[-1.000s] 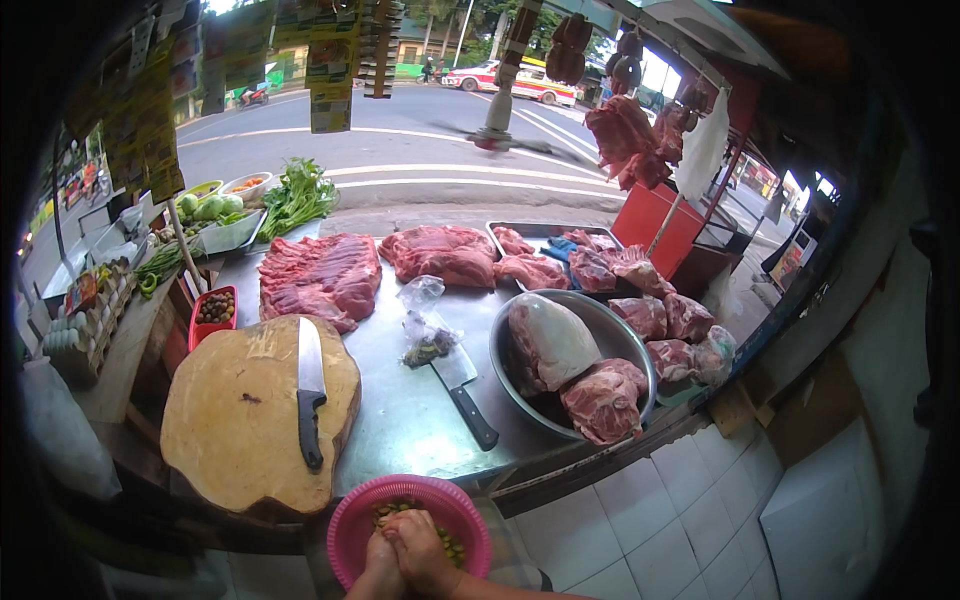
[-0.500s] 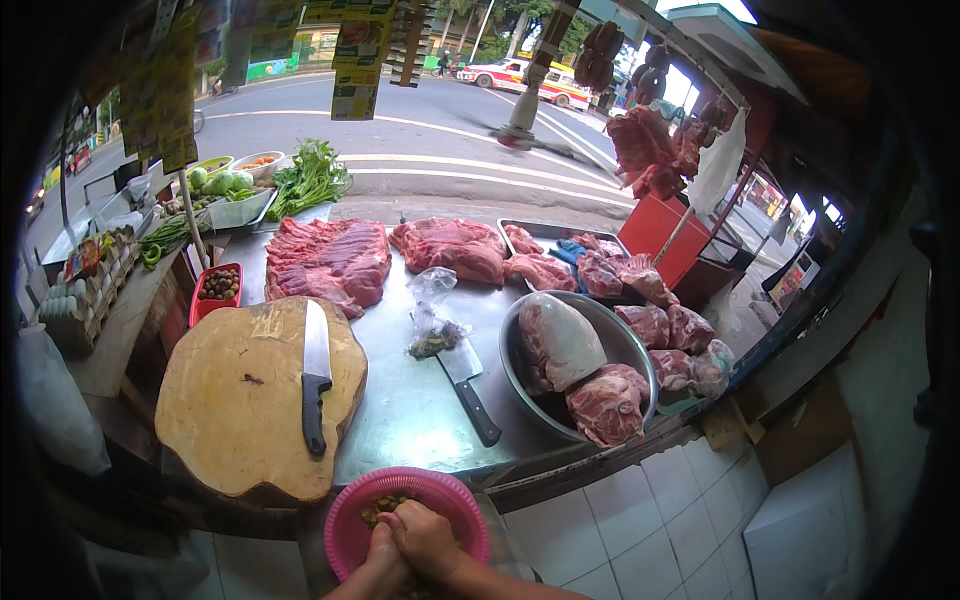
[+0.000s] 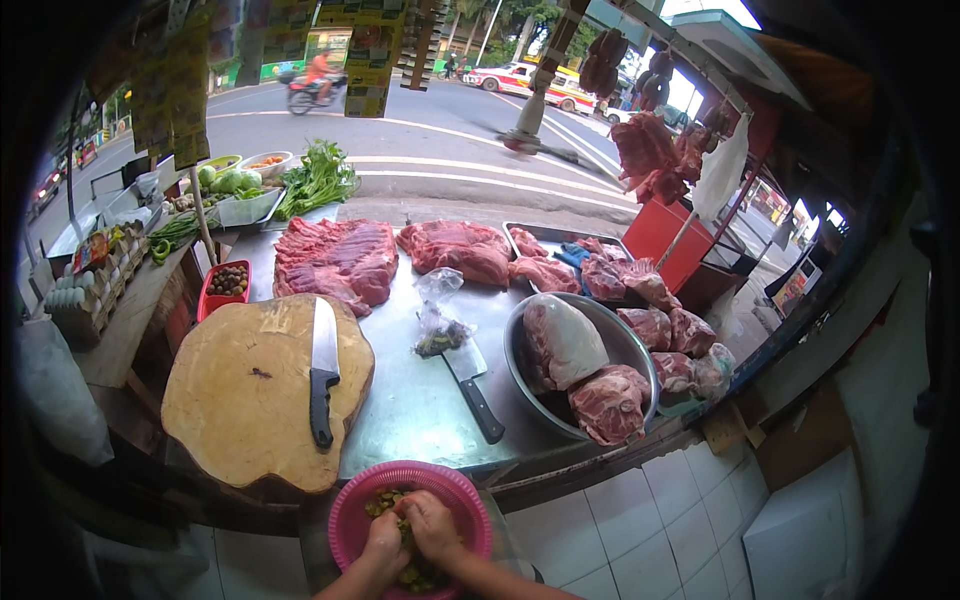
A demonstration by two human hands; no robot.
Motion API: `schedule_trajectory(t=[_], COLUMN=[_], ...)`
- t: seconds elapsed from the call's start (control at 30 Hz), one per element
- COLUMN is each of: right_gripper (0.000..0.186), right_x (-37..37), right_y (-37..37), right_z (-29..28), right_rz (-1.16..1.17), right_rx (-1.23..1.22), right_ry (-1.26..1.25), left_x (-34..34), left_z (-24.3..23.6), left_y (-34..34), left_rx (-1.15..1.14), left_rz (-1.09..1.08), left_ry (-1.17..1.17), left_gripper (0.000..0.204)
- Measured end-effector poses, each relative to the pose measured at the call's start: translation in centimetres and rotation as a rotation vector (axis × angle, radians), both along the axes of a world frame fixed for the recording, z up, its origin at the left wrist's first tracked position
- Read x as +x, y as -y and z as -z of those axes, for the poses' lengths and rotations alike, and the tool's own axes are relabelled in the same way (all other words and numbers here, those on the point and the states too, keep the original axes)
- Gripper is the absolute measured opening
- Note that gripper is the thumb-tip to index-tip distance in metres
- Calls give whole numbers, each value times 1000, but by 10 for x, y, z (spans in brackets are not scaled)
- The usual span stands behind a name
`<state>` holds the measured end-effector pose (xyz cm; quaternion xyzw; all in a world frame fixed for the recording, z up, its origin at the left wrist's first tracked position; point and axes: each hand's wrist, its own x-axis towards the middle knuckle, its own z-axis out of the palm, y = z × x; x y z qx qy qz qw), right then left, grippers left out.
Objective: The person cuts a piece of pork on a wooden cutting board using a knife, places the cut pieces into a plastic bag, and hands the bag to a customer. The person then counts coins from a container and gives change to the customer.
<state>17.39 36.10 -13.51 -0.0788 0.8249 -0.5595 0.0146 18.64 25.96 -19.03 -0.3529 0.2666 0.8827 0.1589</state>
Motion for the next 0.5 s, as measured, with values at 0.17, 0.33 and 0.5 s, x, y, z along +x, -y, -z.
schedule_trajectory(t=[0.17, 0.33, 0.5], right_gripper=[36, 41, 31], right_x=[18, 27, 19], right_y=[8, 9, 11], right_z=[-4, -23, -29], right_rz=[-52, -123, -10], right_rx=[20, 70, -22], right_ry=[-155, -292, -299], left_x=[6, 7, 9], left_z=[0, -5, -20], left_y=[0, 0, -14], left_rx=[139, 286, 307], left_rz=[-1, 20, 96], left_ry=[-80, -93, -216], left_gripper=[25, 45, 63])
